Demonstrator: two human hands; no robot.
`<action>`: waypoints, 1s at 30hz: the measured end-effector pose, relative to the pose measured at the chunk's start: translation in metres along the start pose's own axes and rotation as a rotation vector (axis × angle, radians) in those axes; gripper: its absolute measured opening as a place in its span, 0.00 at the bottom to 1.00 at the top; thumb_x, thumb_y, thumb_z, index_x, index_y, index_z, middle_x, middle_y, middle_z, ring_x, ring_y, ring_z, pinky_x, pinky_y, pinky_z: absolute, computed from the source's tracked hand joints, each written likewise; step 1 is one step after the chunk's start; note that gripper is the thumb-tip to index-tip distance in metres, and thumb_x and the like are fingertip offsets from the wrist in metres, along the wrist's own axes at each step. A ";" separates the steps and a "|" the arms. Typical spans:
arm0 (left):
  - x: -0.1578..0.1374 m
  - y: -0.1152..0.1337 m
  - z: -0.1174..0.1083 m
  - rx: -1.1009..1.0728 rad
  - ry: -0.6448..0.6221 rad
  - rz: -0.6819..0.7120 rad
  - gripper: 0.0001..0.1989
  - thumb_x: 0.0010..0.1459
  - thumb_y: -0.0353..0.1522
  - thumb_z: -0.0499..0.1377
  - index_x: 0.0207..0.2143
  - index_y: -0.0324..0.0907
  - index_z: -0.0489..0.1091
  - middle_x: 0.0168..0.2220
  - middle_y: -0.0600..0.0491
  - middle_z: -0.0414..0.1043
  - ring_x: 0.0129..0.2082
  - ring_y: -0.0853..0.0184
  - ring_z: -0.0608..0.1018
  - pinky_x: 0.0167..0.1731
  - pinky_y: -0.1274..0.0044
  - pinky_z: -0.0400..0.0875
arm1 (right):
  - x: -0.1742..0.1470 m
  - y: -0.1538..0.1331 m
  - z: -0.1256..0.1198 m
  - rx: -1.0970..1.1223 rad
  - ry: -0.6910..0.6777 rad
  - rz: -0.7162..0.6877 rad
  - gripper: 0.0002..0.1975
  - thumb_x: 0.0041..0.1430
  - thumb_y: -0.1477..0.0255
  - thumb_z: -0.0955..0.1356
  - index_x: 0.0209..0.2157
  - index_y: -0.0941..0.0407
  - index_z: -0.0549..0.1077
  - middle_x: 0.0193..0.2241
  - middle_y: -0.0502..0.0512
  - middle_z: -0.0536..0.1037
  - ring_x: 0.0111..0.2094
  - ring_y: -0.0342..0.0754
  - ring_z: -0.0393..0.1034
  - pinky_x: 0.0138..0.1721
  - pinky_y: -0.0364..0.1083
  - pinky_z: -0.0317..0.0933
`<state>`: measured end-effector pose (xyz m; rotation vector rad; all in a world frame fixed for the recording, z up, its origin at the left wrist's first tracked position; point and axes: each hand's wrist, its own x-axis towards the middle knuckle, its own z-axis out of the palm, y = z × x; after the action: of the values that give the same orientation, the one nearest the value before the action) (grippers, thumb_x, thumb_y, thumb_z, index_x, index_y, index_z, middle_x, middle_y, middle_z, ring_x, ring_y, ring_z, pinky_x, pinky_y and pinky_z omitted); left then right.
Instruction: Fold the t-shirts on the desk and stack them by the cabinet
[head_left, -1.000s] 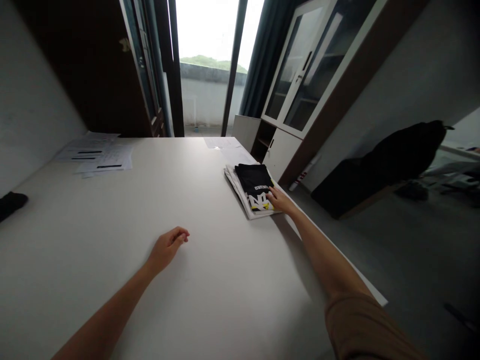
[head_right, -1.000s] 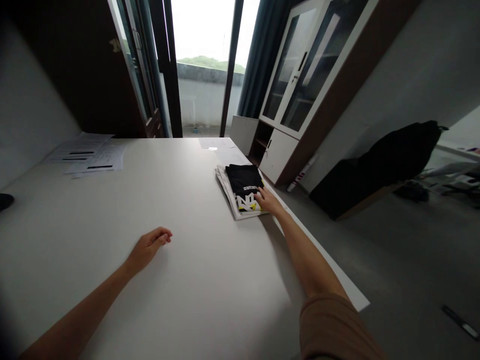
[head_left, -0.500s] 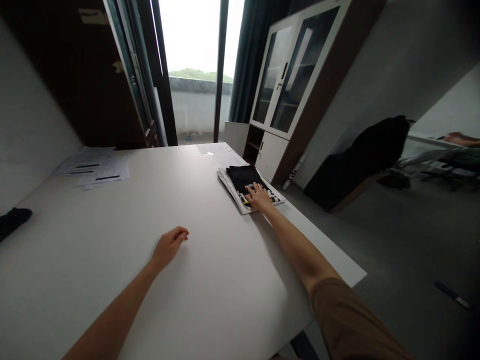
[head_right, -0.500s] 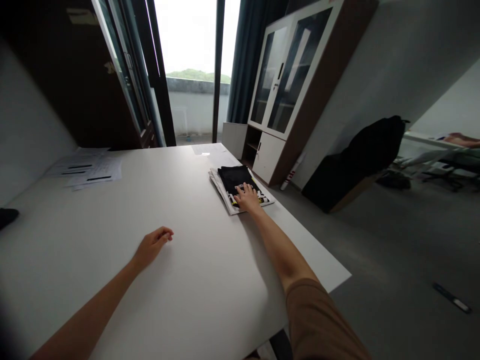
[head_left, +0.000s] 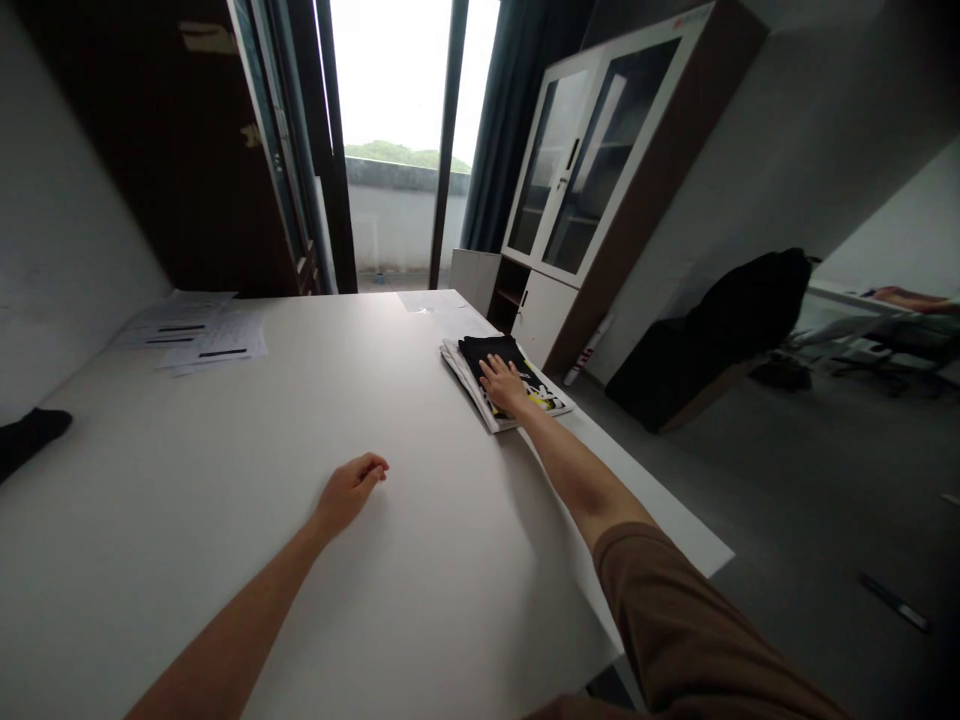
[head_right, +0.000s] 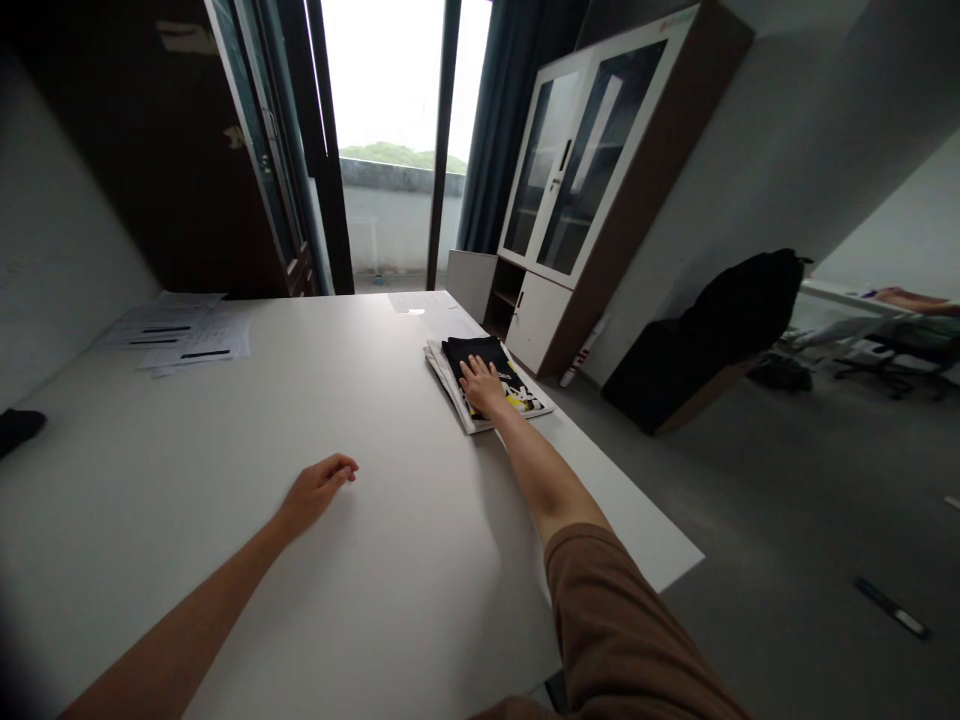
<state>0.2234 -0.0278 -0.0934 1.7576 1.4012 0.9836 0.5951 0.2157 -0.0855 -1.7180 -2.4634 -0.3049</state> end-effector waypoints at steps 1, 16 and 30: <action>0.000 0.000 0.000 0.001 0.000 0.001 0.13 0.63 0.40 0.53 0.38 0.44 0.74 0.33 0.54 0.78 0.34 0.64 0.78 0.36 0.75 0.67 | 0.004 -0.002 0.000 0.010 -0.022 -0.009 0.28 0.73 0.63 0.56 0.70 0.57 0.58 0.71 0.61 0.55 0.71 0.57 0.45 0.69 0.63 0.39; 0.001 -0.005 -0.001 0.047 0.005 0.019 0.13 0.63 0.39 0.53 0.39 0.44 0.75 0.34 0.53 0.78 0.35 0.63 0.78 0.37 0.75 0.68 | -0.035 0.054 0.002 0.141 0.103 0.360 0.31 0.71 0.56 0.56 0.68 0.58 0.61 0.67 0.65 0.62 0.67 0.58 0.55 0.67 0.57 0.46; 0.001 -0.007 0.001 0.030 0.018 0.018 0.13 0.62 0.40 0.54 0.38 0.45 0.76 0.33 0.53 0.79 0.34 0.63 0.78 0.37 0.75 0.69 | -0.071 0.079 0.009 0.112 0.114 0.331 0.31 0.73 0.59 0.51 0.66 0.61 0.64 0.62 0.71 0.68 0.65 0.59 0.60 0.63 0.60 0.55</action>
<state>0.2212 -0.0258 -0.0995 1.7901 1.4206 0.9947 0.6939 0.1794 -0.1024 -1.9583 -2.0333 -0.2172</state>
